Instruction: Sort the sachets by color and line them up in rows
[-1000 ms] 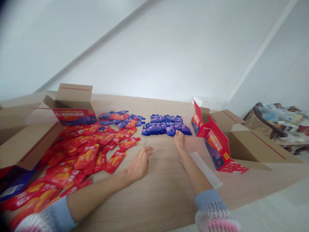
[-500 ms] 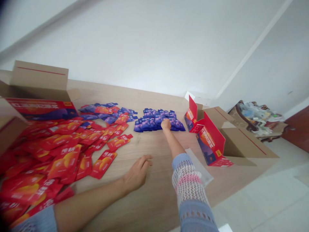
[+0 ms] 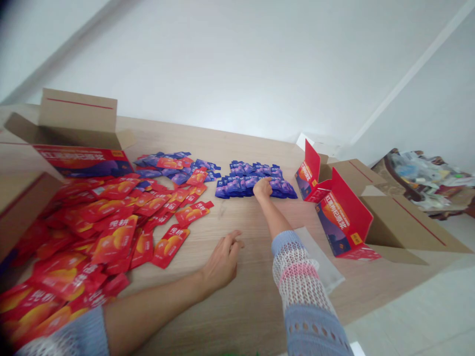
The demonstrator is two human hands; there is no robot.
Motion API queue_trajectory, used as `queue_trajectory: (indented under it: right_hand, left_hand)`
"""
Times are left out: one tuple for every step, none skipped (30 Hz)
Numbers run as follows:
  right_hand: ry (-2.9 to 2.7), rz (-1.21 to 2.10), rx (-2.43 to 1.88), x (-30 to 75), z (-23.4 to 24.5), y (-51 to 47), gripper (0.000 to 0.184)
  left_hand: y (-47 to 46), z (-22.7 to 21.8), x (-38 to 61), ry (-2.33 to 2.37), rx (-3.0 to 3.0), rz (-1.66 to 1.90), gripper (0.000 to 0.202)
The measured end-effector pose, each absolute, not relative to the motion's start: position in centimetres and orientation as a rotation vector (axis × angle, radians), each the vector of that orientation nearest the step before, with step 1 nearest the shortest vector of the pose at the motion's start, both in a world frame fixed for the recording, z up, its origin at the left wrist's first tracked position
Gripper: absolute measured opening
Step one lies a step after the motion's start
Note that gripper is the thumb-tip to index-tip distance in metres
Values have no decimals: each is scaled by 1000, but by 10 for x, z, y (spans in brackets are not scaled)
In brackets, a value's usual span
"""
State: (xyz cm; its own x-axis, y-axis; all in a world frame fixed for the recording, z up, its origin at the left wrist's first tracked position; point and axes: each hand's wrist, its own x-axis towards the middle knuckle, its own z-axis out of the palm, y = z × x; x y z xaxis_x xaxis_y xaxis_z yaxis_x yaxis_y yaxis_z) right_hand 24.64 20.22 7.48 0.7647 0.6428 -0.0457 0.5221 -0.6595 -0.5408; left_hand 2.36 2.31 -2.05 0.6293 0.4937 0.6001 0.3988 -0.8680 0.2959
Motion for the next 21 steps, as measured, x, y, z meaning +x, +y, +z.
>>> queue_trajectory:
  right_hand:
    - [-872,305,-2455,247,76,203,43]
    - [-871,291,-2459,248,78,204,43]
    - [-873,279,-2461,249,79,204,43]
    - [-882,270,-2459,250,81,205,43]
    - [-893,263,-2456,252,82,205,42]
    - [-910,258,-2449,253,83,204,40]
    - [-935,255,-2439,253,83,202,36]
    - [-968,252,-2422,253,82,198,33]
    - [-1010,250,-2399,251,81,194,28]
    - [-1062,251,-2368,249,79,187,25]
    - [-1125,254,-2329,246,78,179,23]
    - [-1196,261,-2283,243,76,169,23]
    - [-1269,271,-2233,240,74,158,26]
    - [-1347,282,-2178,239,72,146,29]
    - [-1419,293,-2126,238,70,134,29]
    - [-1470,296,-2083,239,66,122,29]
    - [-1498,283,-2053,240,61,111,30]
    - [-1512,248,-2019,241,54,101,31]
    - [-1520,173,-1962,240,46,92,31]
    - [-1530,133,-1928,237,37,84,30]
    - [-1549,106,-1900,231,28,77,28]
  left_hand:
    - [23,-20,23,797,2710,1044,45]
    - [23,-19,22,851,2706,1019,45]
    - [23,-17,21,908,2700,982,44]
    - [22,-15,20,967,2692,937,43]
    - [22,-12,19,1025,2681,891,42]
    - [22,-9,19,1076,2671,849,40]
    - [22,-5,19,1116,2663,818,39]
    - [23,-2,20,1145,2656,795,37]
    - [25,1,20,1165,2651,779,36]
    - [28,4,21,1185,2644,769,35]
    - [32,6,22,1217,2631,758,34]
    - [36,8,22,1272,2604,746,34]
    - [41,10,23,1346,2567,727,34]
    - [47,12,22,1420,2530,703,33]
    - [52,14,22,1482,2500,679,30]
    - [57,17,20,1530,2478,663,27]
    - [63,21,17,1565,2461,662,24]
    - [68,26,13,1599,2439,679,22]
    - [75,33,8,1651,2398,714,22]
    - [83,43,1,1731,2325,755,23]
    - [92,53,-7,1825,2225,791,26]
